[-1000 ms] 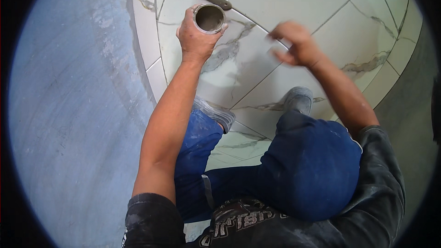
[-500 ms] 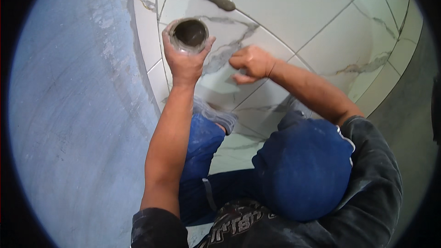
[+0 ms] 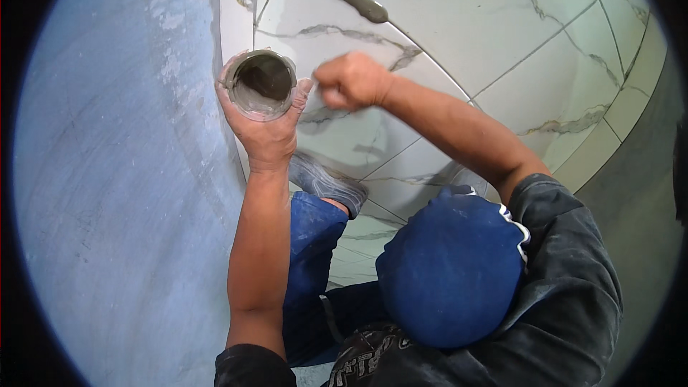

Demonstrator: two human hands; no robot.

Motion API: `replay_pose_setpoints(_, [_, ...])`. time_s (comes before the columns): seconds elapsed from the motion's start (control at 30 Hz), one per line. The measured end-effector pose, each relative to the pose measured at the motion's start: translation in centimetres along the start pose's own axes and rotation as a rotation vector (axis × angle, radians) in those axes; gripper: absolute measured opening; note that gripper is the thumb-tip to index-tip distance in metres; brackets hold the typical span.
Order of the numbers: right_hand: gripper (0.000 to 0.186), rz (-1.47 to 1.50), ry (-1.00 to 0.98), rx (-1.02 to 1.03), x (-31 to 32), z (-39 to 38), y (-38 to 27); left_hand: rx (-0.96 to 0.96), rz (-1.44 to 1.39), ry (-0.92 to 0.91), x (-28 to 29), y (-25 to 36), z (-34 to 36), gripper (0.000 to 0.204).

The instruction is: Applying mortar or grout to a tile joint around a circular opening.

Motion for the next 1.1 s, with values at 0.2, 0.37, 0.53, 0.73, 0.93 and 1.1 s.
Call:
replay_pose_setpoints(0.2, [0.018,-0.052,-0.002,-0.022,0.1,0.7,0.9,0.034,-0.069,0.041,1.7,-0.3,-1.0,0.078])
replay_pose_setpoints(0.37, [0.019,-0.055,-0.044,0.09,0.1,4.1,-0.1,0.046,-0.012,0.117,2.2,-1.4,-0.2,0.08])
replay_pose_setpoints(0.53, [0.018,-0.159,0.056,0.016,0.6,2.9,2.1,0.054,-0.004,0.129,2.7,-0.9,0.0,0.076])
replay_pose_setpoints(0.73, [0.018,-0.134,-0.089,-0.019,0.9,-3.4,-0.1,0.03,-0.023,0.017,0.9,-0.7,-0.5,0.084])
replay_pose_setpoints(0.93, [0.019,-0.128,0.126,-0.275,8.2,-13.6,-1.5,0.029,0.079,-0.145,-5.3,-2.6,-1.7,0.082])
replay_pose_setpoints(1.1, [0.019,-0.379,0.436,-0.429,16.9,-16.8,-0.4,0.079,0.318,-0.267,-9.6,-4.3,-3.3,0.078])
Point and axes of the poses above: each hand's wrist, its own z-axis towards the middle knuckle, its own x-axis out of the back of the hand, y = z × x, the point moved 6 cm from there along z, towards the middle knuckle, and after that the axes turned 3 degrees about -x, right-handed, at the moved point
